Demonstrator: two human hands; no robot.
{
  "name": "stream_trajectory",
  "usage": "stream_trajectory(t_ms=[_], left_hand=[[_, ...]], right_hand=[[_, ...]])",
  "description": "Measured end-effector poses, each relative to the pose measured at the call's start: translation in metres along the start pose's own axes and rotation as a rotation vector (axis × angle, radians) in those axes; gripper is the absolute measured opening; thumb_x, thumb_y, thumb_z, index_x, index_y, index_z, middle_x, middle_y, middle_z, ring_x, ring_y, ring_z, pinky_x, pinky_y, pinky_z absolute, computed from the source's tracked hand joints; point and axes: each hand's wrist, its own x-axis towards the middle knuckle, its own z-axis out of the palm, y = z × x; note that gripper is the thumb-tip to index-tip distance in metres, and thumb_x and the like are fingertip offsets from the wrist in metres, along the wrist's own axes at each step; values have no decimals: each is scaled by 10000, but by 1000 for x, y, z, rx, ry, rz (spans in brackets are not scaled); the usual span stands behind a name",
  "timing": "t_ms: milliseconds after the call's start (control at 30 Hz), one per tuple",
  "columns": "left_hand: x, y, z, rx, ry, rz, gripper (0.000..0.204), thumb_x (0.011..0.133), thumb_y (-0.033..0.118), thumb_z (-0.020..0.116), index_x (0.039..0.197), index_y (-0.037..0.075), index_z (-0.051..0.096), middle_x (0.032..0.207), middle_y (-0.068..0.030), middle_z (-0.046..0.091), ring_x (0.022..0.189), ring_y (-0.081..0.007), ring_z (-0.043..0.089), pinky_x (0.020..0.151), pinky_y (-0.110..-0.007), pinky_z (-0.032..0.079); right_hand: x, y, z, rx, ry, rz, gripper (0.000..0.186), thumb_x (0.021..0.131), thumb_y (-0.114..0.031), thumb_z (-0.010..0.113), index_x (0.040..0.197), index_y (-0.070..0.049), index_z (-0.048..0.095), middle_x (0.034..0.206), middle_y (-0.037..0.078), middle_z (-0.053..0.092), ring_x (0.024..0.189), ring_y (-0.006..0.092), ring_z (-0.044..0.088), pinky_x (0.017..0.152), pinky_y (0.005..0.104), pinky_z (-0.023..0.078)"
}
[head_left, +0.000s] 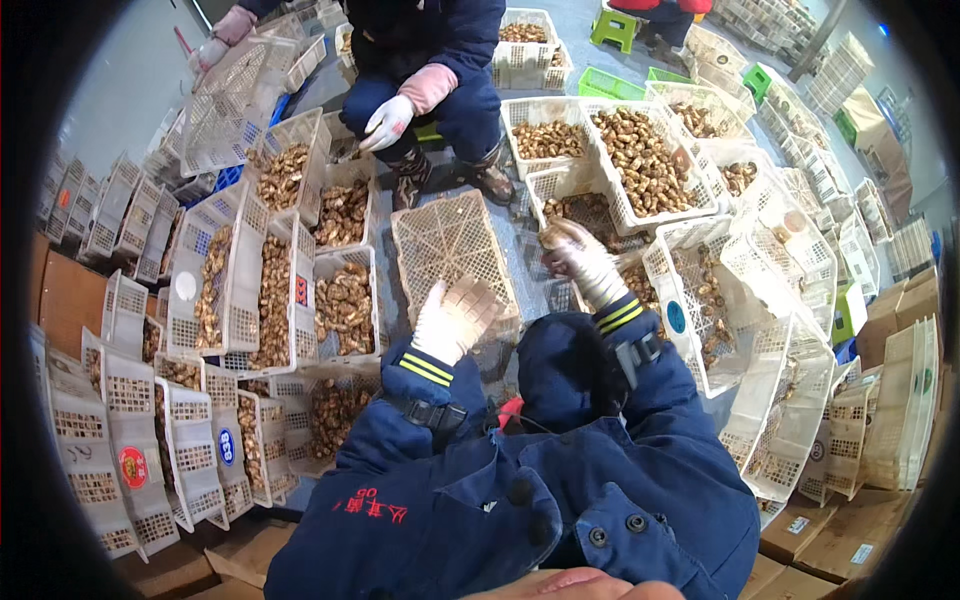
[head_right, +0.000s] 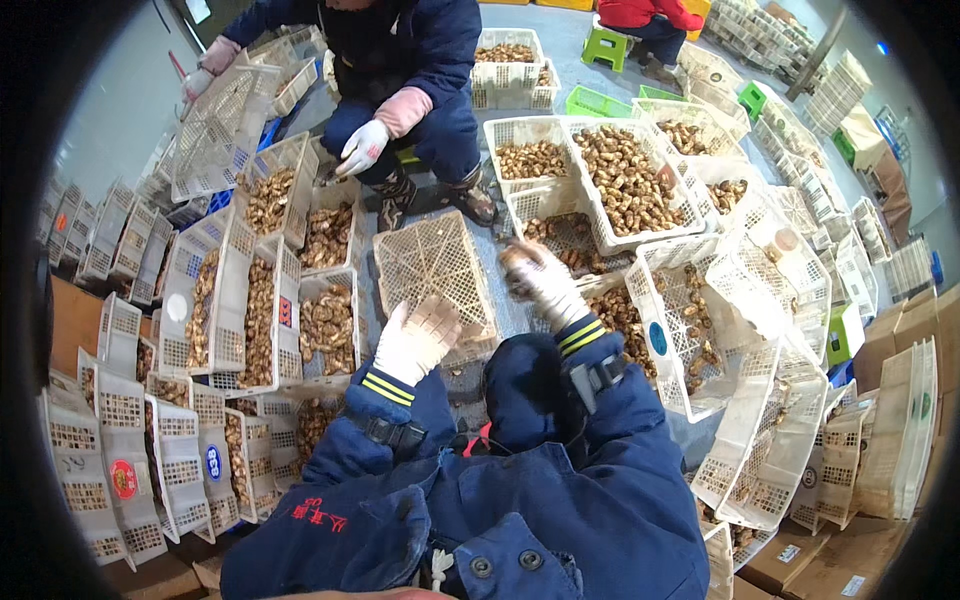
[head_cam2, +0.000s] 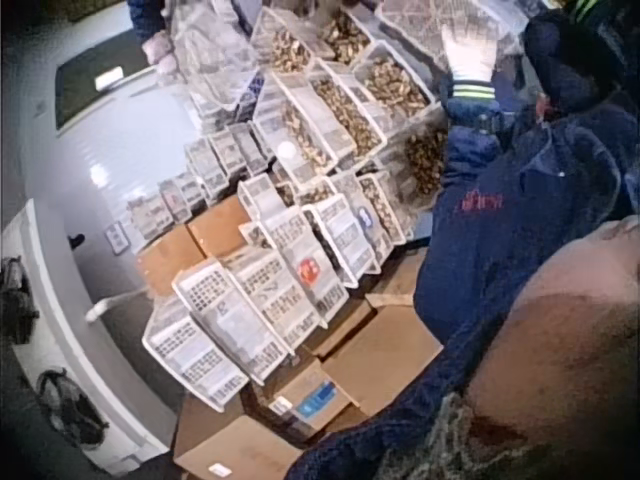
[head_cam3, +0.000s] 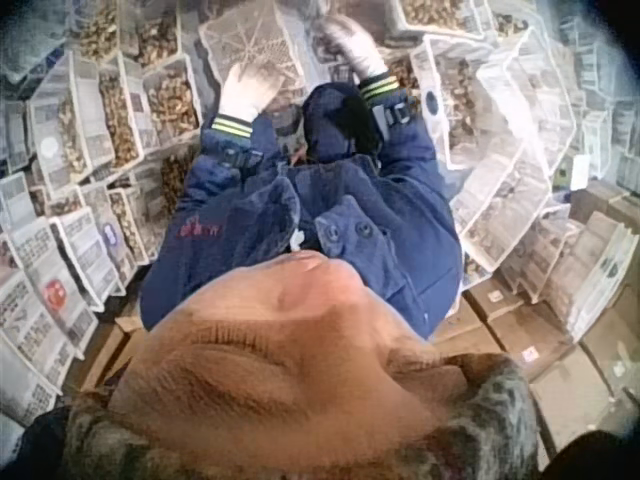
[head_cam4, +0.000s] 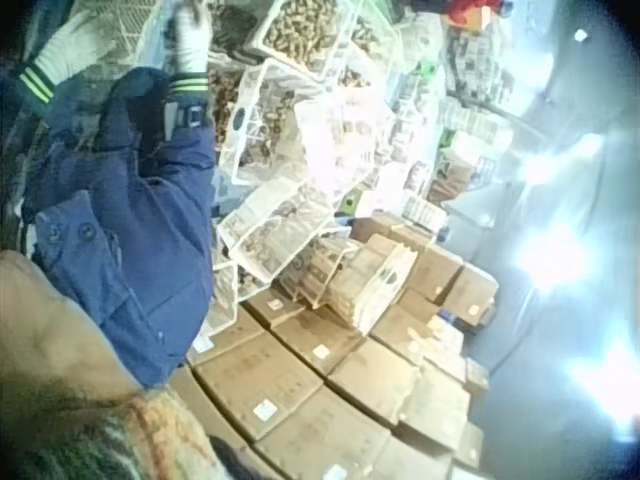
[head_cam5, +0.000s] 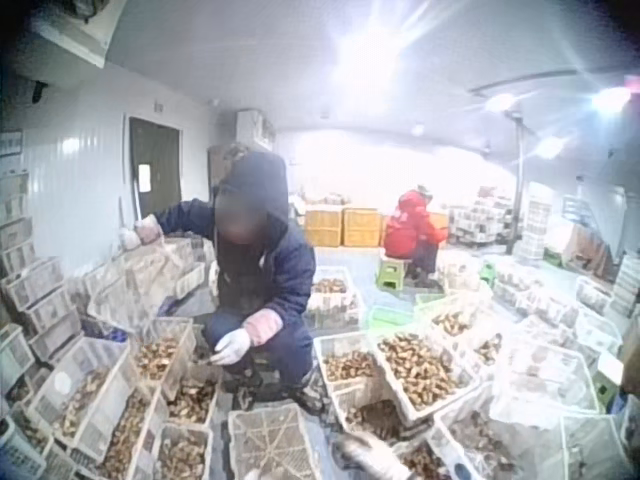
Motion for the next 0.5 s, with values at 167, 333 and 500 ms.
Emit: stream_trajectory(t_ms=[167, 333, 500], left_hand=[[8, 5, -8, 48, -13, 13, 496, 939, 427, 362, 1105, 22, 595, 1128, -167, 596, 1075, -316, 549, 953, -466, 427], [30, 13, -24, 69, -37, -32, 460, 925, 432, 385, 1049, 63, 629, 1063, -134, 638, 987, -302, 607, 860, -462, 488], [34, 3, -5, 226, -129, 105, 532, 901, 487, 414, 1171, 42, 523, 1193, -144, 525, 1119, -276, 491, 951, -413, 407]], right_hand=[[55, -20, -98, 891, 523, -31, 342, 876, -299, 591, 1085, -32, 546, 902, 118, 593, 729, 183, 602, 573, 247, 532], [51, 9, -28, 804, 396, -20, 156, 795, -153, 623, 905, -48, 588, 937, 105, 601, 810, 184, 596, 747, 295, 493], [13, 50, 86, 127, -46, 33, 446, 852, -211, 586, 1233, -14, 467, 1117, 145, 584, 971, 194, 578, 850, 313, 467]])
